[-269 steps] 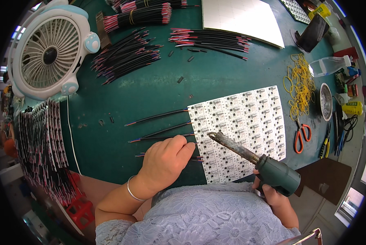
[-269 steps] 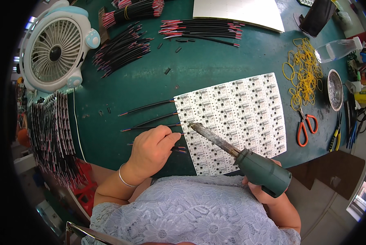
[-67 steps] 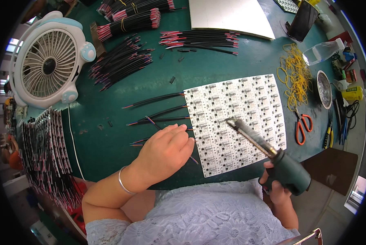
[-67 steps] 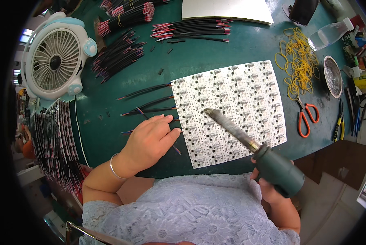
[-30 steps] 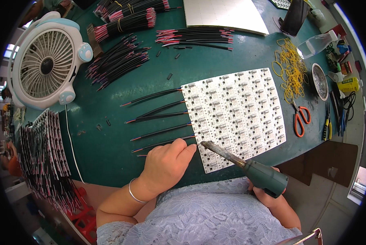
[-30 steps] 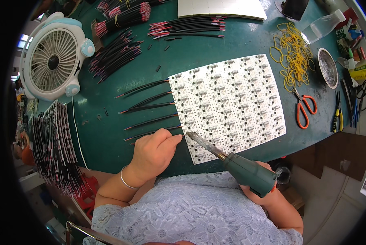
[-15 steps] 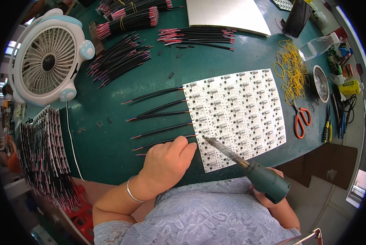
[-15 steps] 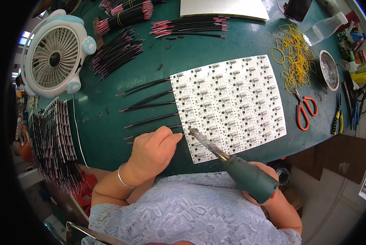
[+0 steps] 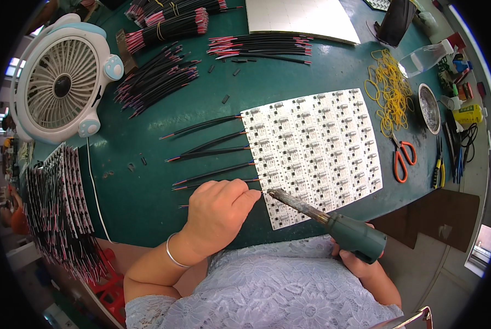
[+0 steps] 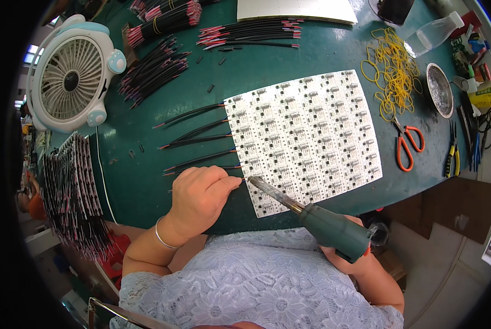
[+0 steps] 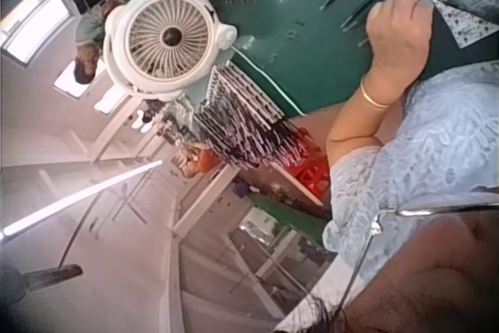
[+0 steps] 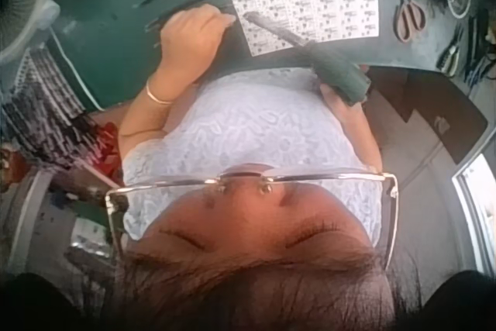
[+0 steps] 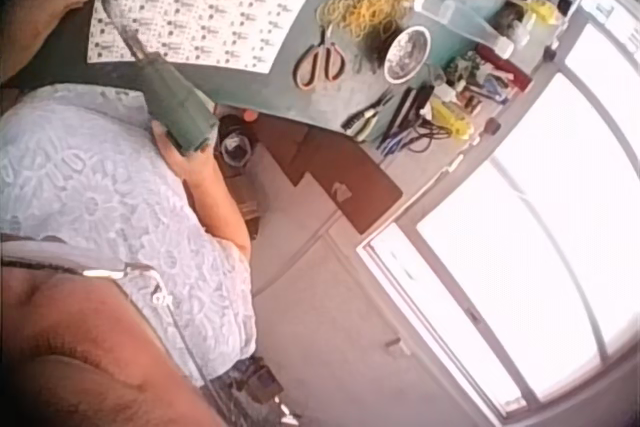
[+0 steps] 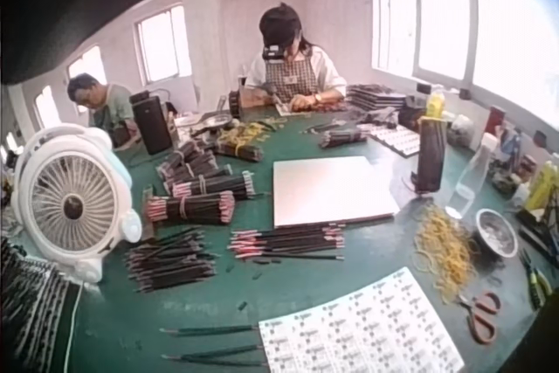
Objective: The person places wires onto a circuit board and solders them to the connection points using a soldering iron.
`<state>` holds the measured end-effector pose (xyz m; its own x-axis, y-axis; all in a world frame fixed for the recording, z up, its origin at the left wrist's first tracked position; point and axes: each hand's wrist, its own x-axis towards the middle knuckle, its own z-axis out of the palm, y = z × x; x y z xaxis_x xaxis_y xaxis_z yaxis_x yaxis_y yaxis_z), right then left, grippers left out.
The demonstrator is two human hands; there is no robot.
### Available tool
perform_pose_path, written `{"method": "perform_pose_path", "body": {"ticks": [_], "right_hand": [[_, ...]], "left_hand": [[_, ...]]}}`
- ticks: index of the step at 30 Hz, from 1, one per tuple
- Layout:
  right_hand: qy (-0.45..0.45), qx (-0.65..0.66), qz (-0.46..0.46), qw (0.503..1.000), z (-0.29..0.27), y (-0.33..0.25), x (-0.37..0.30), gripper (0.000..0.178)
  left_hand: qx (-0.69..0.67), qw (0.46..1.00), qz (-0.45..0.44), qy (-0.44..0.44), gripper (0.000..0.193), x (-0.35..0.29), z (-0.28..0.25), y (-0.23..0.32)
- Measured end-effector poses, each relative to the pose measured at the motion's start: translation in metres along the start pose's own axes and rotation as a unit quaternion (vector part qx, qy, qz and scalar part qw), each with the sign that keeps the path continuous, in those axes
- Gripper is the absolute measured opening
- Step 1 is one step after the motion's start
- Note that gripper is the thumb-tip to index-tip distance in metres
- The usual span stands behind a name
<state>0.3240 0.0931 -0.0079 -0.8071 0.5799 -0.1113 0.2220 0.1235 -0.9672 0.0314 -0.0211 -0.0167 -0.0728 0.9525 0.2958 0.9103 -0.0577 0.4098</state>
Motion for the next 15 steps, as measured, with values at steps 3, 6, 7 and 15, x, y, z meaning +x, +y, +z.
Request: {"method": "perform_pose_path", "body": {"ticks": [3,6,7,15], "right_hand": [[-0.021,-0.002,-0.008,1.0,-0.001,-0.001,0.004,0.043],[-0.019,-0.011,-0.015,1.0,-0.001,0.0,0.004,0.042],[-0.014,-0.013,-0.013,1.0,0.0,0.0,0.004,0.041],[-0.022,-0.134,-0.067,0.988,-0.004,-0.004,0.008,0.022]], "left_hand": [[0.006,1.0,0.007,-0.006,0.013,0.001,-0.002,0.001],[0.005,1.0,0.002,0.005,0.012,0.004,-0.003,0.002],[0.005,1.0,0.002,0.004,0.012,0.004,-0.004,0.002],[0.034,0.999,0.018,-0.007,0.011,0.004,-0.005,0.009]]}}
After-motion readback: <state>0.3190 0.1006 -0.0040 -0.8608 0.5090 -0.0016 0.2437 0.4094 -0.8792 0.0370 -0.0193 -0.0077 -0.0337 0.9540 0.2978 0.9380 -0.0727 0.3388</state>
